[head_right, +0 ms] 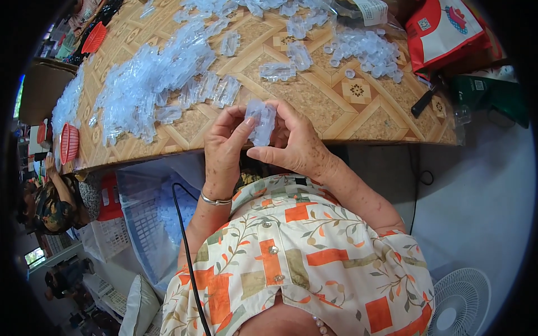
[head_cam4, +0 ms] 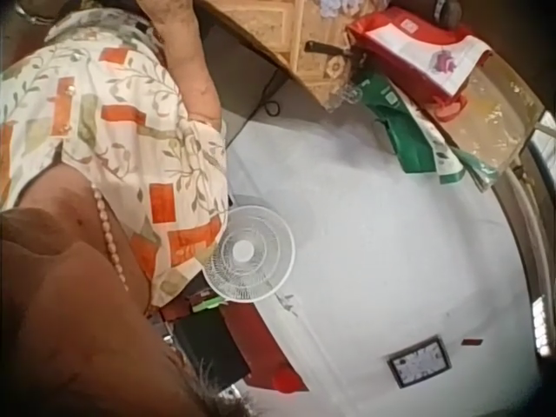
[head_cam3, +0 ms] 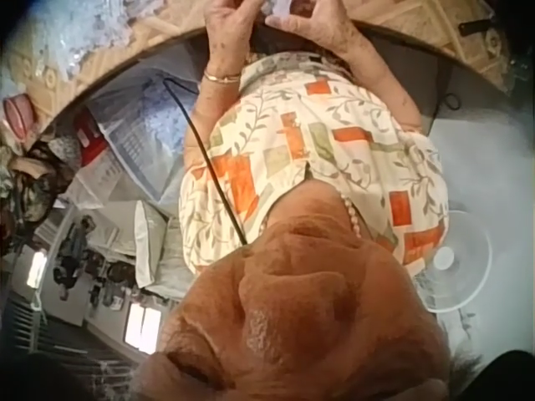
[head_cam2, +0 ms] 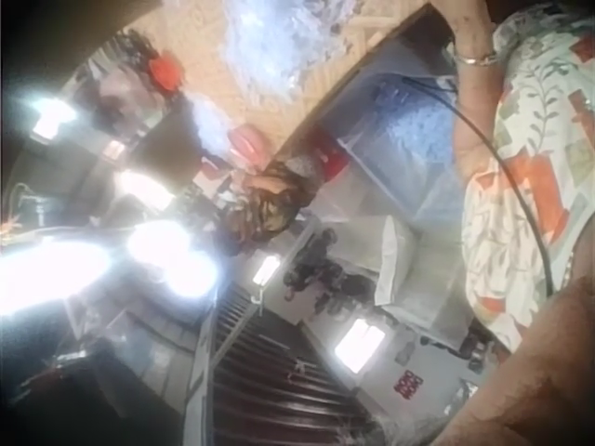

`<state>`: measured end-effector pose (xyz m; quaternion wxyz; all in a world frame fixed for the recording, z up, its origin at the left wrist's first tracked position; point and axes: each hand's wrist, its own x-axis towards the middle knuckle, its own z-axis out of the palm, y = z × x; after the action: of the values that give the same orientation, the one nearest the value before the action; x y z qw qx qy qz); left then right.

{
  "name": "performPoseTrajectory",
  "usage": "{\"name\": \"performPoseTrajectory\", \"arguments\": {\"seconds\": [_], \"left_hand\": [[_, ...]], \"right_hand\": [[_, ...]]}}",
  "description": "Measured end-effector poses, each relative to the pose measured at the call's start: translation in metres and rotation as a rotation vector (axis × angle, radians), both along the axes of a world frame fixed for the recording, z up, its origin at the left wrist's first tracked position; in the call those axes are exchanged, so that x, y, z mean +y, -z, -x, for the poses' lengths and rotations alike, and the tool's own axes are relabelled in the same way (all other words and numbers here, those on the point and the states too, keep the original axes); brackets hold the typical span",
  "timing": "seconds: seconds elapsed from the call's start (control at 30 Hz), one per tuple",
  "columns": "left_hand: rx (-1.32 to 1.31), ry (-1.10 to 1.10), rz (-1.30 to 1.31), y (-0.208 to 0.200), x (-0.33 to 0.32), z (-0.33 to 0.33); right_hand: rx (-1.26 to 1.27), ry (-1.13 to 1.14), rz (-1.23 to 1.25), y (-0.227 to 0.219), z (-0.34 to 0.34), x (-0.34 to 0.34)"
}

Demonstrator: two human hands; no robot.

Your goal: The person picks up plastic pieces from the table and fits and presses them together by hand to assemble small plastic housings.

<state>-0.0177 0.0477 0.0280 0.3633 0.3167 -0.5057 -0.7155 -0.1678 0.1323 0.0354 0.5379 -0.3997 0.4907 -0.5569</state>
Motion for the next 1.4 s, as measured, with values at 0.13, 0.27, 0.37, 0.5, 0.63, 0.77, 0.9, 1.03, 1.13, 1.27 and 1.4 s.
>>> {"name": "performPoseTrajectory", "arguments": {"seconds": [0.13,0.27,0.37,0.5,0.63,0.77,0.9,1.03,1.13,1.27,1.4], "left_hand": [[-0.004,0.046,-0.090,-0.006,-0.005,-0.008],[0.203,-0.039,-0.186,-0.009,0.000,0.000],[0.213,-0.214,-0.130,-0.011,0.005,0.006],[0.258,-0.118,-0.136,0.003,0.008,0.005],[0.190,0.046,0.032,-0.002,0.010,0.006],[0.564,0.179,-0.264,-0.004,0.017,0.010],[0.330,0.232,-0.285,-0.007,0.014,0.006],[0.251,0.291,-0.112,-0.005,0.004,0.000],[0.146,0.378,-0.137,-0.010,-0.004,-0.013],[0.182,0.371,-0.179,-0.008,-0.004,-0.016],[0.270,0.357,-0.192,-0.008,-0.003,-0.013]], "right_hand": [[-0.103,0.019,0.053,-0.001,0.008,-0.001],[-0.128,0.046,0.084,-0.003,0.010,0.000],[0.002,0.090,0.133,-0.003,0.002,0.003],[0.157,0.106,0.165,0.006,-0.012,0.009],[0.081,0.234,0.180,0.014,-0.020,0.003],[0.115,0.270,0.125,0.005,-0.010,-0.001],[0.622,0.278,0.271,0.004,-0.005,-0.001],[0.859,0.270,0.382,-0.001,0.003,-0.001],[1.020,0.210,0.473,-0.004,0.012,-0.001],[1.060,0.149,0.477,-0.010,0.013,0.000],[1.050,0.138,0.454,-0.012,0.015,-0.001]]}}
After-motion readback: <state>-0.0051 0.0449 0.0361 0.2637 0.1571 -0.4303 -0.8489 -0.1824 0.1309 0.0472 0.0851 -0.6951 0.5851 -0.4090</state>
